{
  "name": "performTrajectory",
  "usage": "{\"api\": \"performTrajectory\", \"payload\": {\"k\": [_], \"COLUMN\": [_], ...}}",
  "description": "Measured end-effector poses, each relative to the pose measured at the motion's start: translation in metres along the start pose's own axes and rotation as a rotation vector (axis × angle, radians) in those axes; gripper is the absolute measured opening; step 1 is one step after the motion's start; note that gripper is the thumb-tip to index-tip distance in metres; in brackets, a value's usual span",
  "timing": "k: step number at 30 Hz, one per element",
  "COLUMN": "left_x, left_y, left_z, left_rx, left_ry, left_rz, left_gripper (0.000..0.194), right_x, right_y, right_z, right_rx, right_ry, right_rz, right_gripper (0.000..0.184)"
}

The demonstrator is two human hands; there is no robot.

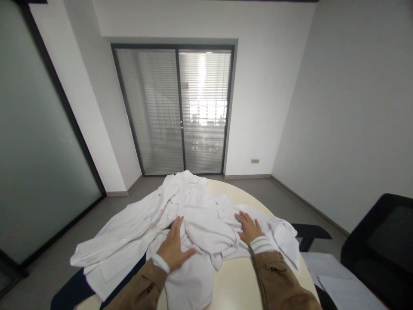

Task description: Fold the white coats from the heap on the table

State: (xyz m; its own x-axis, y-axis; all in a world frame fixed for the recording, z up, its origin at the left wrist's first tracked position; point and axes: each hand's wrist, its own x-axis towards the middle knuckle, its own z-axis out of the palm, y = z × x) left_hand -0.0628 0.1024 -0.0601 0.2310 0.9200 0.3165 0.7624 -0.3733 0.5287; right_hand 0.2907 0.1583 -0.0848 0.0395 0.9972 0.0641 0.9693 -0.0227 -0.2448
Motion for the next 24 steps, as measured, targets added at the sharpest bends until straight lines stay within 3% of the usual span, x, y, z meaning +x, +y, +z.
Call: {"api": "performTrajectory", "payload": {"k": [2,3,6,9,12,14,17,18,21,23,24], "left_x": [-0.007,-0.009,-0.007,0.002,0.010,0.011,0.002,-0.002,-0.015,-0.021,-0.022], "left_y": [0.004,0.006,0.009,0.005,-0.003,-0.003,0.011,0.018,0.037,0.044,0.045], "left_z": [0.000,0.000,-0.001,0.001,0.001,-0.003,-0.015,-0.018,-0.020,-0.013,-0.008], "left_rx": [0.040,0.069,0.154,0.178,0.150,0.152,0.179,0.166,0.062,0.023,0.019], "left_ry": [-0.105,-0.145,-0.173,-0.104,0.014,0.130,0.223,0.166,-0.199,-0.350,-0.375], "left_rz": [0.058,0.064,0.037,0.016,-0.022,-0.013,0.136,0.227,0.495,0.539,0.521], "left_gripper": [0.112,0.107,0.064,0.033,0.032,0.033,0.033,0.035,0.061,0.072,0.066], "right_x": [0.000,-0.001,-0.006,-0.011,-0.014,-0.014,-0.011,-0.010,-0.005,-0.004,-0.003], "right_y": [-0.003,-0.006,-0.016,-0.028,-0.036,-0.038,-0.037,-0.035,-0.031,-0.028,-0.028], "right_z": [-0.006,-0.010,-0.025,-0.033,-0.029,-0.021,-0.005,0.000,0.012,0.016,0.016], "right_rx": [-0.009,-0.017,-0.034,0.009,0.090,0.135,0.228,0.266,0.353,0.383,0.396], "right_ry": [0.084,0.119,0.156,0.092,0.029,0.031,0.073,0.085,0.092,0.081,0.074], "right_rz": [-0.008,-0.001,0.046,0.086,0.061,-0.044,-0.184,-0.198,-0.193,-0.181,-0.166], "right_gripper": [0.069,0.067,0.047,0.032,0.044,0.049,0.048,0.048,0.049,0.050,0.051]}}
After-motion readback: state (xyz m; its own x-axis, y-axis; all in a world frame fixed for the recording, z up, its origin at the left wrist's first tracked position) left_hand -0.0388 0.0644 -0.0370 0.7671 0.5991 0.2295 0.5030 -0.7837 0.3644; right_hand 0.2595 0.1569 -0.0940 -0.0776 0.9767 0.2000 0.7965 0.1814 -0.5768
